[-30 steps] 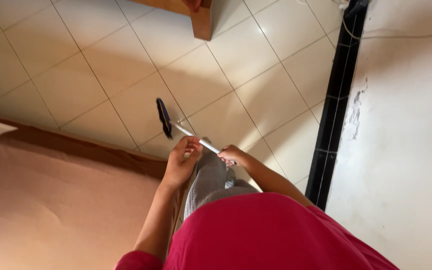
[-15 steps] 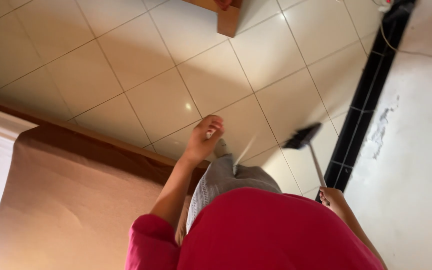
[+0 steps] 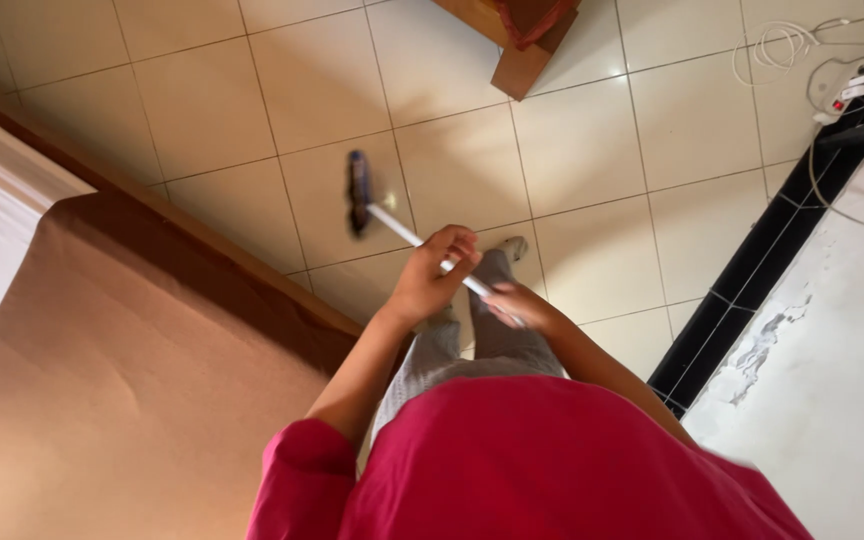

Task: The recorder wipes a wooden surface and then sweeps the tiled floor around the beds in a hotel room.

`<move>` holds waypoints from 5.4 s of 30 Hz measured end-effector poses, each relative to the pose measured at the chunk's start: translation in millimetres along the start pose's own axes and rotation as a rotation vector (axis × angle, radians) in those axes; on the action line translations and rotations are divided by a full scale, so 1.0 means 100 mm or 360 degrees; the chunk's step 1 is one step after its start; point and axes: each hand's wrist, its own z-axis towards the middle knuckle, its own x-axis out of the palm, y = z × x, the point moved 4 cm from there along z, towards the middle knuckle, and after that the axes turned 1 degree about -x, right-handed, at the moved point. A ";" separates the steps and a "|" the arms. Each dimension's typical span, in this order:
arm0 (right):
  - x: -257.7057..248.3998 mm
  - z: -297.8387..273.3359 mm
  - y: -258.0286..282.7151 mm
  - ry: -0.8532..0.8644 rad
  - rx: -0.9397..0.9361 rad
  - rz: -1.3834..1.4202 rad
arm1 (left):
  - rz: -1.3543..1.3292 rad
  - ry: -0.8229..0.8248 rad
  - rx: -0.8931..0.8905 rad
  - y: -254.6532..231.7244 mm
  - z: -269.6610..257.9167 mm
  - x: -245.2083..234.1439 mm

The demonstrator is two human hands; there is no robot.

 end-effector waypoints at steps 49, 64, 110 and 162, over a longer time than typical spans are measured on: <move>-2.50 -0.38 0.52 -0.1179 0.0045 0.2515 | 0.0425 0.1037 -0.0070 -0.61 5.77 0.30; -1.82 -0.33 0.83 -0.1806 0.0893 0.1707 | 0.0228 0.1601 0.0049 -0.81 6.55 1.56; -8.56 1.64 4.29 -0.1114 -0.0296 0.1881 | 0.0500 0.1718 0.0164 -1.36 10.01 3.73; -4.35 -0.72 1.02 -0.1911 0.1072 0.2079 | 0.0551 0.2675 0.0198 -1.02 8.02 6.16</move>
